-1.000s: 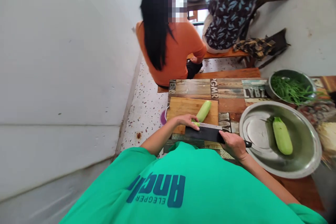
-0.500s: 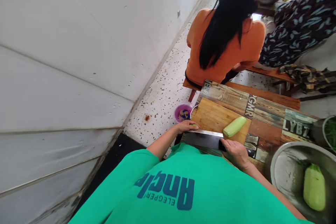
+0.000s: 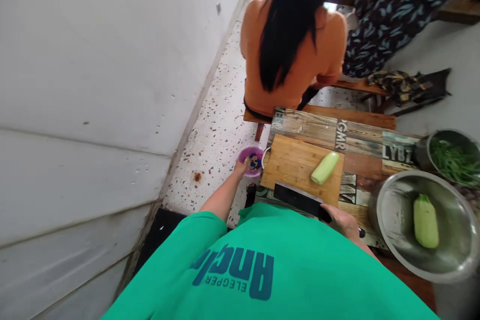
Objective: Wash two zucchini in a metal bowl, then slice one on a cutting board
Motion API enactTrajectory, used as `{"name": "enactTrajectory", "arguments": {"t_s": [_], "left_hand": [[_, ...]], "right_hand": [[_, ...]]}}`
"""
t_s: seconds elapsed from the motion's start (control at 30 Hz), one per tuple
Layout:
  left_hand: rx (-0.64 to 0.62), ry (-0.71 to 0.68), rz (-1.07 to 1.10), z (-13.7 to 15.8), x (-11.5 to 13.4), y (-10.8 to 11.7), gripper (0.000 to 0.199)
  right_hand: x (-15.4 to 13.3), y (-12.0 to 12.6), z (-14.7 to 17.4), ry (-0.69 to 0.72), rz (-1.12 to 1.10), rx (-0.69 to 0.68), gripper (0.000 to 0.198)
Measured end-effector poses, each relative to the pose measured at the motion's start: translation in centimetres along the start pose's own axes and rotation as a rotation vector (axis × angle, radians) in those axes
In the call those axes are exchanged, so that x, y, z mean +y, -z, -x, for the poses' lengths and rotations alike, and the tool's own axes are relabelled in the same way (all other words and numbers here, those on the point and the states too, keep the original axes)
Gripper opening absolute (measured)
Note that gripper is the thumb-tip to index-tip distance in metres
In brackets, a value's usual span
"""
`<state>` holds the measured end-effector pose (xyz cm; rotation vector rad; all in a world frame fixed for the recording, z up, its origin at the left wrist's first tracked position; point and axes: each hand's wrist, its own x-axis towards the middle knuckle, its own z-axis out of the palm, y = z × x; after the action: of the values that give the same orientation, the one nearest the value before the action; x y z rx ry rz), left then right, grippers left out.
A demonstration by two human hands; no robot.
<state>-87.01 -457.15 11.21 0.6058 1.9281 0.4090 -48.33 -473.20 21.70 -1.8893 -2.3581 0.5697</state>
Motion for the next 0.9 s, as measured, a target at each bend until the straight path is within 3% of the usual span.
{"name": "enactTrajectory", "arguments": {"t_s": [0.17, 0.37, 0.47, 0.57, 0.7, 0.9], "left_hand": [[0.088, -0.302, -0.302, 2.6, 4.4, -3.9, 0.046], [-0.193, -0.738, -0.605, 9.4, 10.0, -14.6, 0.049], [-0.316, -0.811, -0.752, 12.2, 11.5, -19.9, 0.068], [-0.374, -0.804, -0.884, 13.5, 12.3, -23.7, 0.086], [-0.375, -0.734, -0.969, 13.2, 13.2, -25.6, 0.094], [-0.333, -0.604, -0.877, 12.4, 11.4, -23.7, 0.095]], "right_hand": [[0.6, 0.2, 3.9, -0.311, -0.149, 0.108, 0.026], [2.1, 0.8, 6.1, -0.652, -0.281, 0.234, 0.036], [2.8, 1.2, 6.5, -0.723, -0.343, 0.173, 0.041], [3.5, 1.6, 6.0, -0.746, -0.382, 0.121, 0.043], [4.6, 2.0, 4.3, -0.729, -0.385, 0.079, 0.037], [4.9, 3.1, 0.6, -0.68, -0.351, 0.019, 0.031]]}}
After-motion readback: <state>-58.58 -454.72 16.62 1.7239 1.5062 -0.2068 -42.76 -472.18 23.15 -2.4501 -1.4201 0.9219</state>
